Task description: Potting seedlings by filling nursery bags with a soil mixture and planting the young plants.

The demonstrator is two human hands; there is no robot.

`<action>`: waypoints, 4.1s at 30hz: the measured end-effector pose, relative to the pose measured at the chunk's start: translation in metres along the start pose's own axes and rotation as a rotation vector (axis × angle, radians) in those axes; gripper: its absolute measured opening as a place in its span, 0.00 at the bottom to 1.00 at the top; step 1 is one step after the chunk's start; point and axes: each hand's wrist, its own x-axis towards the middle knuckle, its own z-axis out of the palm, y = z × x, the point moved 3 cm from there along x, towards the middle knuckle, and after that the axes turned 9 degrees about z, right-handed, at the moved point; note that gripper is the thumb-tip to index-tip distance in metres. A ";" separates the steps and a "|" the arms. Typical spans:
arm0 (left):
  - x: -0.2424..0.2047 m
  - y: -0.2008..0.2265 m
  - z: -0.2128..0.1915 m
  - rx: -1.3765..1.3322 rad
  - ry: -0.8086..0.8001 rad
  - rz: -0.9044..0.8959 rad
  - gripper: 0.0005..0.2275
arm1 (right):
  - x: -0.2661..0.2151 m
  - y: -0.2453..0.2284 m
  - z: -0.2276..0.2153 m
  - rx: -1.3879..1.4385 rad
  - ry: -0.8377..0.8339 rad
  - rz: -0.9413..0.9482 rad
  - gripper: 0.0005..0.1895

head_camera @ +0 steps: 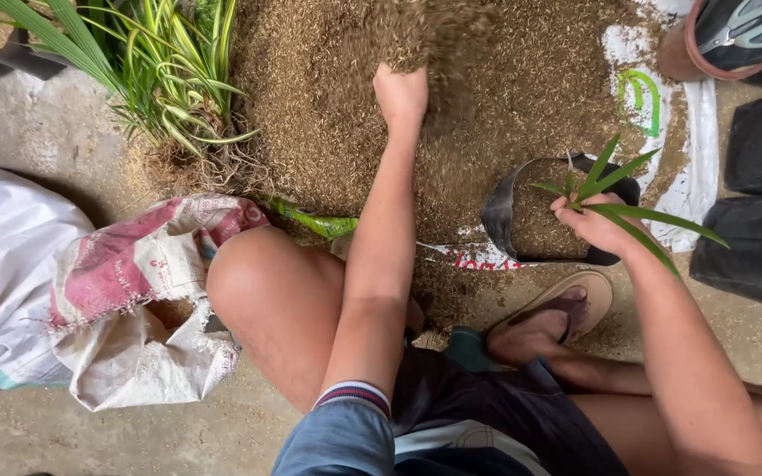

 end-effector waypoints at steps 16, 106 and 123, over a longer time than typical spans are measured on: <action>-0.019 -0.107 -0.062 0.171 0.272 -0.495 0.58 | 0.018 0.007 0.004 -0.006 0.025 -0.053 0.12; -0.225 -0.028 0.096 -0.050 -0.472 -0.090 0.19 | -0.009 -0.002 -0.021 -0.025 0.008 -0.193 0.17; -0.216 -0.043 0.095 -0.013 -0.443 -0.084 0.21 | -0.003 -0.009 -0.018 -0.100 -0.034 -0.272 0.16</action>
